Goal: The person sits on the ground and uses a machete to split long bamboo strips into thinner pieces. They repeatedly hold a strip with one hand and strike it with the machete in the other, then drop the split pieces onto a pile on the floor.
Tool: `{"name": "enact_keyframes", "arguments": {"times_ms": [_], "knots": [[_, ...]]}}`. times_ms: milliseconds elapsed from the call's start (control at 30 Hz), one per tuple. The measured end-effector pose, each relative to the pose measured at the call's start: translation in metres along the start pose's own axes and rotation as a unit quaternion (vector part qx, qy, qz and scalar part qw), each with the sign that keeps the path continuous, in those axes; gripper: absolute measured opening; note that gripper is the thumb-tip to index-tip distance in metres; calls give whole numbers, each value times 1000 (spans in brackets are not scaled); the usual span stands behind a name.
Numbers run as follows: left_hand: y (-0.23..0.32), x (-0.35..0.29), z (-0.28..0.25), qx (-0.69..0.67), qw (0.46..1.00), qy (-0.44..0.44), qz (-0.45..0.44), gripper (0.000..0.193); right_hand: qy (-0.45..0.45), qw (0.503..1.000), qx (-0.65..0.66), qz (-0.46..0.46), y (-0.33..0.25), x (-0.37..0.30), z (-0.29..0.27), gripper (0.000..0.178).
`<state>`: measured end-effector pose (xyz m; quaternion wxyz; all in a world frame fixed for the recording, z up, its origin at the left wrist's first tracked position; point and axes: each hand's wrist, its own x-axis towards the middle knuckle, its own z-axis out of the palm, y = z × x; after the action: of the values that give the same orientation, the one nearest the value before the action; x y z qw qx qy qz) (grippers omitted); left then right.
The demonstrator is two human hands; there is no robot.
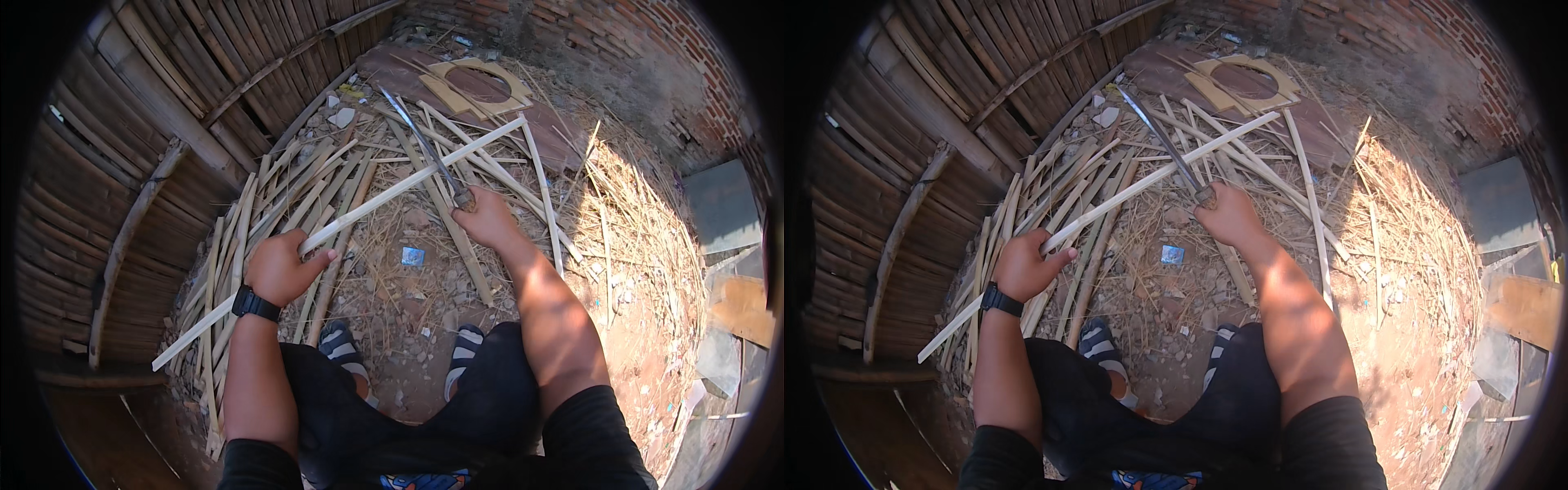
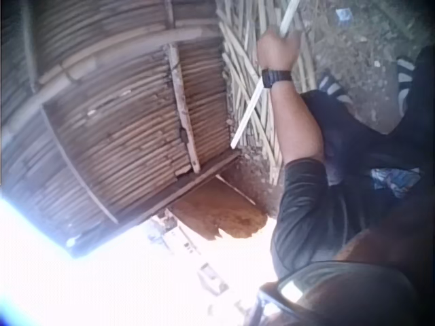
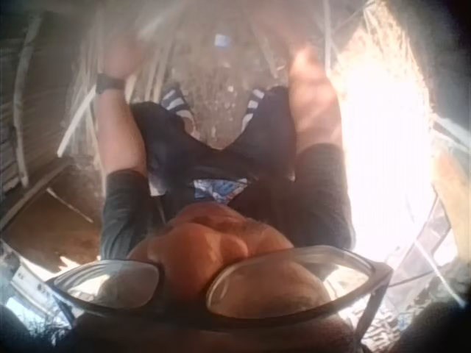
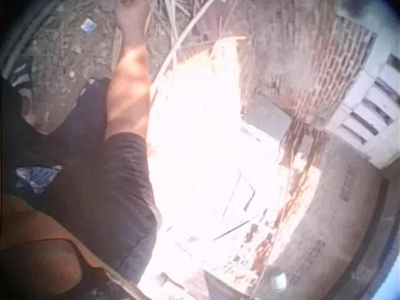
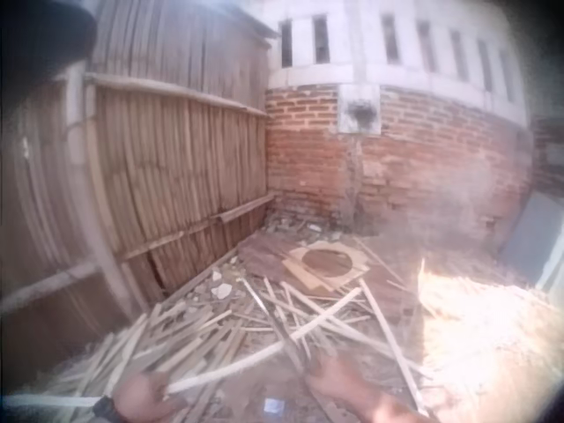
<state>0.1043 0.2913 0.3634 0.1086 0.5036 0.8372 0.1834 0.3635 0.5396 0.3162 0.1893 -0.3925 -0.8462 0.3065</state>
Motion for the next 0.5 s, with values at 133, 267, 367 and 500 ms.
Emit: {"name": "enact_keyframes", "arguments": {"times_ms": [133, 267, 367, 500], "knots": [[5, 4, 11, 18, 999, 11, 33, 53, -81, 982, -109, -134, -4, -11, 18, 45], [-4, -4, 3, 31, 999, 9, 23, 54, -138, 976, -128, -108, -35, -15, 19, 44], [-4, -5, -9, 45, 999, 24, 15, 54, -62, 997, -34, -18, -6, 5, 1, 40], [-1, 2, -3, 32, 999, 20, 5, 55, -3, 1000, 2, 25, 23, 4, 7, 41]]}}
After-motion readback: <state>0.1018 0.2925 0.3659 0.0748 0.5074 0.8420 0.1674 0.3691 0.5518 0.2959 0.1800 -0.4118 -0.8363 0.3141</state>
